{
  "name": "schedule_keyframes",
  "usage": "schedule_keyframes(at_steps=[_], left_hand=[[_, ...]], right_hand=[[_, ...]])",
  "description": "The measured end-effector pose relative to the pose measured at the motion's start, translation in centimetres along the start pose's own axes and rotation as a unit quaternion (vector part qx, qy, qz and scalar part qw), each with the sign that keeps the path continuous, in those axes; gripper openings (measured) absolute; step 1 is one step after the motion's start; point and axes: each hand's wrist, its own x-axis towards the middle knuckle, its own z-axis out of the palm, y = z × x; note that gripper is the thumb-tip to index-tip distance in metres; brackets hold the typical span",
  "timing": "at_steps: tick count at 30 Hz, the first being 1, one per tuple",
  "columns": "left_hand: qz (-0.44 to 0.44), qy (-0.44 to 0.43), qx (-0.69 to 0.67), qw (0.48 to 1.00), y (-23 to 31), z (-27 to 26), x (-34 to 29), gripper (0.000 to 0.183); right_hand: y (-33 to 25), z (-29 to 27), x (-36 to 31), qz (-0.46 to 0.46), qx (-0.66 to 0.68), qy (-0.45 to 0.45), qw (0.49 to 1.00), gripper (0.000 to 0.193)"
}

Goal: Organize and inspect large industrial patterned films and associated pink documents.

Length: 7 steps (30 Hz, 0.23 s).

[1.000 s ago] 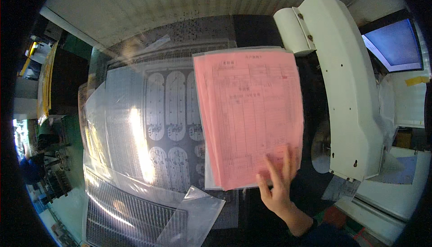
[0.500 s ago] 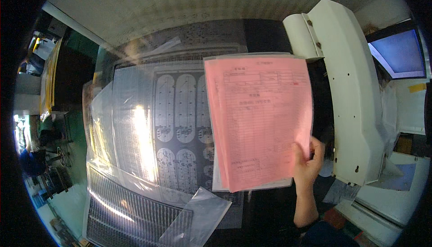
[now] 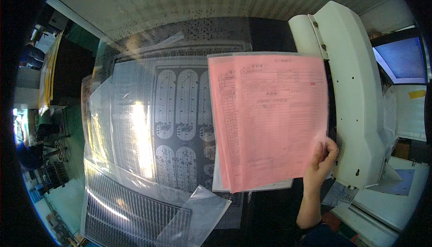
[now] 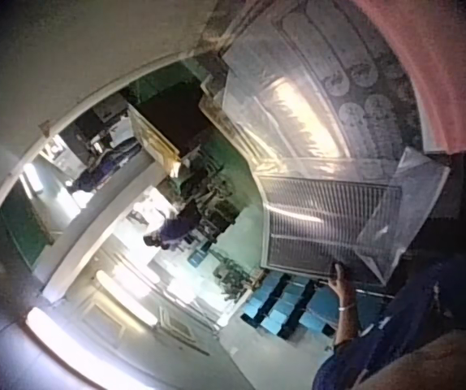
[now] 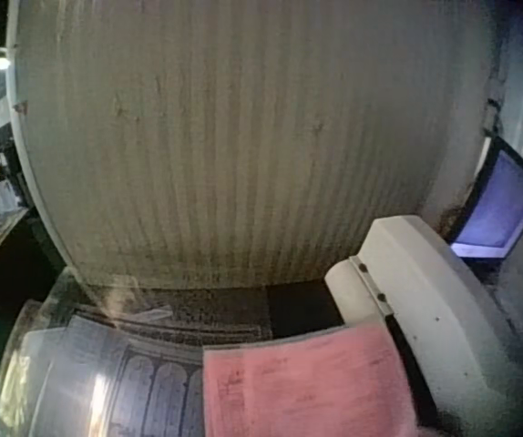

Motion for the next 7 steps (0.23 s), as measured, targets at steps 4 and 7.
schedule_keyframes(at_steps=[4, 7], left_hand=[[0.015, 0.037, 0.008, 0.999, 0.9, 0.9, -0.9, 0.015], [-0.011, 0.012, -0.013, 1.000, 0.9, 0.8, -0.9, 0.022]], right_hand=[[-3.7, 1.2, -2.3, -0.174, -0.169, 0.000, 0.970, 0.048], [-7.1, 3.3, -4.7, -0.244, 0.000, -0.234, 0.941, 0.066]])
